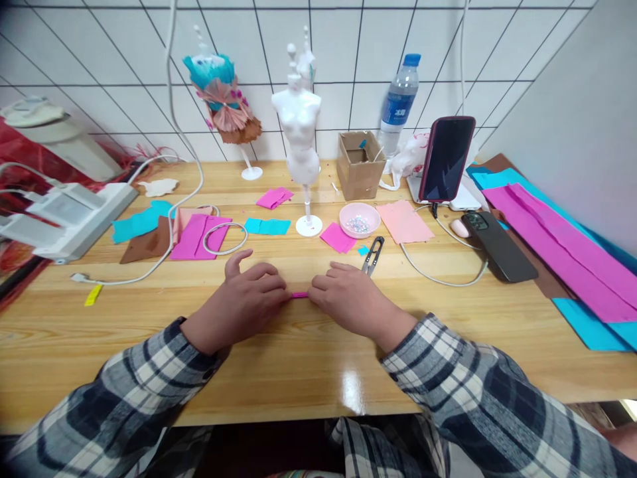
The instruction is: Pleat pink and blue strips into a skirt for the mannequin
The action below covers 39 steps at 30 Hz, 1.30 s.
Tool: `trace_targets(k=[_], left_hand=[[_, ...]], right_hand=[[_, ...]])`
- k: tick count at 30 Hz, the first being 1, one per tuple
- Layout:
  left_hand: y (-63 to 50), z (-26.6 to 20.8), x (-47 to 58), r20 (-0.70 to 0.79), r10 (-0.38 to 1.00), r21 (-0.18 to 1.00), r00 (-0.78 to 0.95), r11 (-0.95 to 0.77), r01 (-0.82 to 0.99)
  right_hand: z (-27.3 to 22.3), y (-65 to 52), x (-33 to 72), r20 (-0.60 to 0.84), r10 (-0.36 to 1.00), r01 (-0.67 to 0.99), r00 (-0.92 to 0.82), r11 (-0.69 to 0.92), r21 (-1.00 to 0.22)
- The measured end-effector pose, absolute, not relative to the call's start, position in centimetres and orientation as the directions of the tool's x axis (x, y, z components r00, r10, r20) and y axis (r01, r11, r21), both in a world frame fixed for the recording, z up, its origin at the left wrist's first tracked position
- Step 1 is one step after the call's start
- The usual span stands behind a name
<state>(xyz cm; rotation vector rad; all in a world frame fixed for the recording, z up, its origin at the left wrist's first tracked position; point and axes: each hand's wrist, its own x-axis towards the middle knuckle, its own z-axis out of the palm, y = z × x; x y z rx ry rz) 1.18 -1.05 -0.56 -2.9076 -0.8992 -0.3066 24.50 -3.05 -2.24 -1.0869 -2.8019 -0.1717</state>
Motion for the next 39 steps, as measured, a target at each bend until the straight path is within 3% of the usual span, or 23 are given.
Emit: trace_targets(k=[5, 11, 15, 18, 23, 29, 39], left_hand=[[-1.9, 0.0, 1.1, 0.21, 0.482, -0.154, 0.851, -0.843, 0.515], [-2.9, -0.1, 0.9, 0.182, 0.489, -0.167, 0.853, -0.84, 0.517], [-2.7, -0.2, 0.9, 0.171, 0.497, -0.131, 0.851, -0.844, 0.519], [-2.2, 0.0, 0.7, 0.145, 0.515, -0.079, 0.845, -0.845, 0.529], [-1.2, -0.2, 0.4, 0.153, 0.567, 0.118, 0.809, -0.824, 0.555], [-0.2, -1.2, 0.5, 0.148, 0.658, 0.329, 0.738, -0.737, 0.591], [0.2, -1.5, 0.4, 0.19, 0.736, 0.356, 0.649, -0.668, 0.653]], right_hand=[[-1.5, -3.3, 24.6, 0.108, 0.656, 0.662, -0.747, 0.749, 0.025], [-1.1, -3.7, 25.2, 0.082, 0.699, 0.695, -0.71, 0.715, -0.077], [-1.9, -3.4, 25.7, 0.143, 0.719, 0.697, -0.68, 0.695, -0.178], [-2.9, -2.7, 26.3, 0.204, 0.742, 0.665, -0.639, 0.666, -0.338], [-3.8, -1.9, 26.8, 0.285, 0.826, 0.626, -0.486, 0.557, -0.546], [-2.7, -2.4, 25.6, 0.259, 0.809, 0.665, -0.527, 0.583, -0.467], [-3.1, -1.6, 25.0, 0.208, 0.854, 0.739, -0.477, 0.518, -0.431]])
